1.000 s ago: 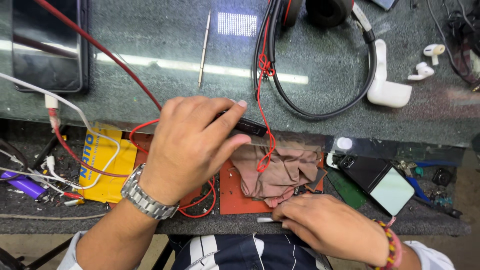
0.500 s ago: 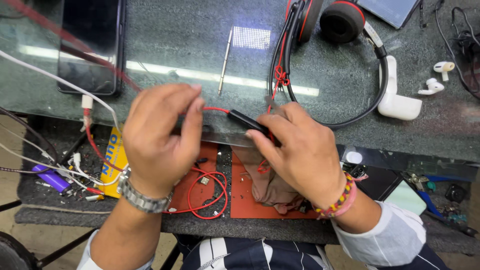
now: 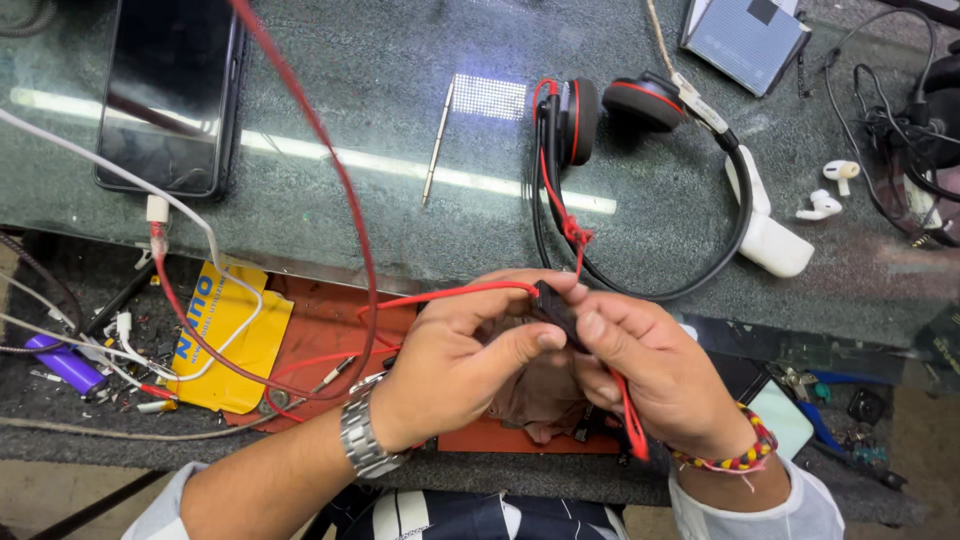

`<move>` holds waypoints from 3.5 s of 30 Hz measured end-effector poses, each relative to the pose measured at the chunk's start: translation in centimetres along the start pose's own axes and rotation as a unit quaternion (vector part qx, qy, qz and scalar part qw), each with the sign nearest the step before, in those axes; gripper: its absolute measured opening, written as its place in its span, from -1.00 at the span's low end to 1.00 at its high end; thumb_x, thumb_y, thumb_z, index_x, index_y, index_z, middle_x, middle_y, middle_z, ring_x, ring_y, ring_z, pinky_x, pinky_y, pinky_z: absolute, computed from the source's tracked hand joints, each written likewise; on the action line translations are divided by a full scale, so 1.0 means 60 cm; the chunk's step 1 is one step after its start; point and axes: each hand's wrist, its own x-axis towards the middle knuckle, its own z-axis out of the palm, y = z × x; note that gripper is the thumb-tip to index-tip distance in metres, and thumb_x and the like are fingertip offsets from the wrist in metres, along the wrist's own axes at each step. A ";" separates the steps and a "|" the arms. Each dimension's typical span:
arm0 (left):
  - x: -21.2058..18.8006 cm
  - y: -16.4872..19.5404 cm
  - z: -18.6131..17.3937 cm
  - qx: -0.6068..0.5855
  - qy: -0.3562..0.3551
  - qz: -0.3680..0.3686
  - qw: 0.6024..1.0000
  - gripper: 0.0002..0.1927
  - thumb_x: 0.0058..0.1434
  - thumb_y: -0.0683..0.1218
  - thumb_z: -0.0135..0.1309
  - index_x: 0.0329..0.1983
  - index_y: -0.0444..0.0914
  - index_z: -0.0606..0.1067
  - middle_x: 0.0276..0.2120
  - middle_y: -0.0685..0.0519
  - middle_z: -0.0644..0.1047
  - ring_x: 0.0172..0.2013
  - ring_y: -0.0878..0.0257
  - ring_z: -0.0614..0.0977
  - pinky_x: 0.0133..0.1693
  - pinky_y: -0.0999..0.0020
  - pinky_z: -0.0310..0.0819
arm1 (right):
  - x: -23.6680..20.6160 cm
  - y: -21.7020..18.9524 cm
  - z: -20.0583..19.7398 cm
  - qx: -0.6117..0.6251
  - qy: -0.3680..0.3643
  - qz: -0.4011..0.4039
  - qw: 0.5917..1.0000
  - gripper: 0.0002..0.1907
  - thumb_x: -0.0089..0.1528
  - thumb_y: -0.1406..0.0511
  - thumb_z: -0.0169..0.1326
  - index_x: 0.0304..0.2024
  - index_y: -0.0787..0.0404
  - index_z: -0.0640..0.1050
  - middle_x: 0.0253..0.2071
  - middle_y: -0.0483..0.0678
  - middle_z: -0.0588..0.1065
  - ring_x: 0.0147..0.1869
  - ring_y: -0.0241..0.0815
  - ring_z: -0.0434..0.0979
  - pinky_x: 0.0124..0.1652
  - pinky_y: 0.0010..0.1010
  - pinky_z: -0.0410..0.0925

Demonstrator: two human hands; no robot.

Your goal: The person uses a metal tool to pry open a small black plastic housing attached to a red cable. They remove the housing to reveal a green circuit board, then manipulate the board and cable while holding the tool.

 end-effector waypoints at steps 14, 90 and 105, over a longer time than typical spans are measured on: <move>0.003 -0.029 -0.001 -0.142 0.043 0.011 0.989 -0.72 0.45 -0.27 0.07 0.19 -0.37 0.40 0.10 -0.08 0.59 0.14 0.26 0.60 0.22 0.32 0.51 | -0.042 -0.019 -0.103 0.186 -0.016 -0.219 0.958 -0.51 0.30 0.49 -0.17 0.31 0.47 0.32 0.17 0.39 0.46 0.03 0.26 0.58 -0.08 0.06 0.47; 0.000 -0.057 0.004 0.122 0.082 -0.015 0.989 -0.79 0.43 -0.24 0.05 0.10 -0.39 0.46 -0.12 -0.01 0.66 -0.12 0.35 0.72 -0.06 0.49 0.60 | 0.055 0.024 0.010 -0.482 0.161 -0.543 0.669 -0.72 0.17 0.50 0.31 -0.19 0.22 0.46 -0.19 0.13 0.61 -0.10 -0.01 0.72 -0.13 -0.28 0.61; 0.016 -0.055 -0.005 -0.190 0.081 -0.050 0.977 -0.56 0.49 -0.20 -0.05 0.38 -0.45 0.26 0.14 -0.22 0.58 0.12 0.16 0.64 0.22 0.23 0.53 | 0.028 0.035 -0.027 -0.045 0.148 -0.450 0.880 -0.80 0.38 0.51 -0.01 0.02 0.26 0.31 -0.16 0.12 0.45 0.05 0.06 0.63 0.16 -0.04 0.55</move>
